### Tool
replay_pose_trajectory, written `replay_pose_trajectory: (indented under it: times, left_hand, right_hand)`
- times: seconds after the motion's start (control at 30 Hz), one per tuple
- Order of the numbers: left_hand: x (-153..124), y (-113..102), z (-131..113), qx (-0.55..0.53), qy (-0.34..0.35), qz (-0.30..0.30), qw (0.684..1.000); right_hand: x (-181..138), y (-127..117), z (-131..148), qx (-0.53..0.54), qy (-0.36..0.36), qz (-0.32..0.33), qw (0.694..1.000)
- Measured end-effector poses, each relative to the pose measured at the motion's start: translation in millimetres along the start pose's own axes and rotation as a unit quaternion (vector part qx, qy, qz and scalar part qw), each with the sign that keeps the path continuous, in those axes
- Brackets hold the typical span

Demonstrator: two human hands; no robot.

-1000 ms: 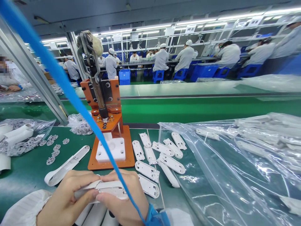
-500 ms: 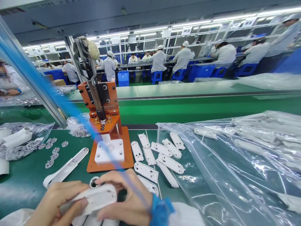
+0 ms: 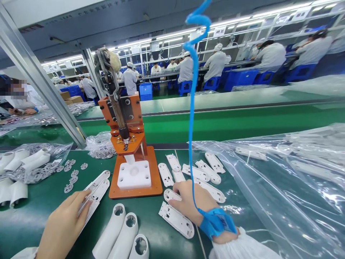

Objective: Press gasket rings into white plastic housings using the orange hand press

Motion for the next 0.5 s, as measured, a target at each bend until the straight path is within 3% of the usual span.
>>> replay_pose_trajectory:
  times: [0.07, 0.13, 0.27, 0.37, 0.5]
  left_hand:
    - [-5, -11, -10, -0.049, 0.044, -0.043, 0.997]
    - [-9, -14, -23, -0.109, 0.073, -0.028, 0.991]
    - [-16, 16, -54, -0.158, 0.071, 0.147, 0.974]
    - [-15, 35, -71, -0.143, 0.065, 0.213, 0.964]
    - [-7, 43, -72, -0.141, 0.045, 0.191, 0.97]
  right_hand:
    - [1, -2, 2, 0.002, 0.001, 0.012, 1.0]
    - [1, -9, 4, 0.011, 0.003, 0.011, 1.0]
    - [-4, -32, 10, 0.105, 0.001, -0.028, 0.994]
    - [-8, -29, 15, 0.318, 0.018, -0.015, 0.948]
    - [-12, -10, 42, 0.467, 0.005, 0.056, 0.882]
Point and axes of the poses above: each hand's wrist, its own x-axis towards the middle knuckle, its own y-axis out of the palm, z = x × y, the point moved 10 cm from there along x, towards the middle knuckle, and after that the axes turned 13 degrees about -x, right-handed, at the moved point
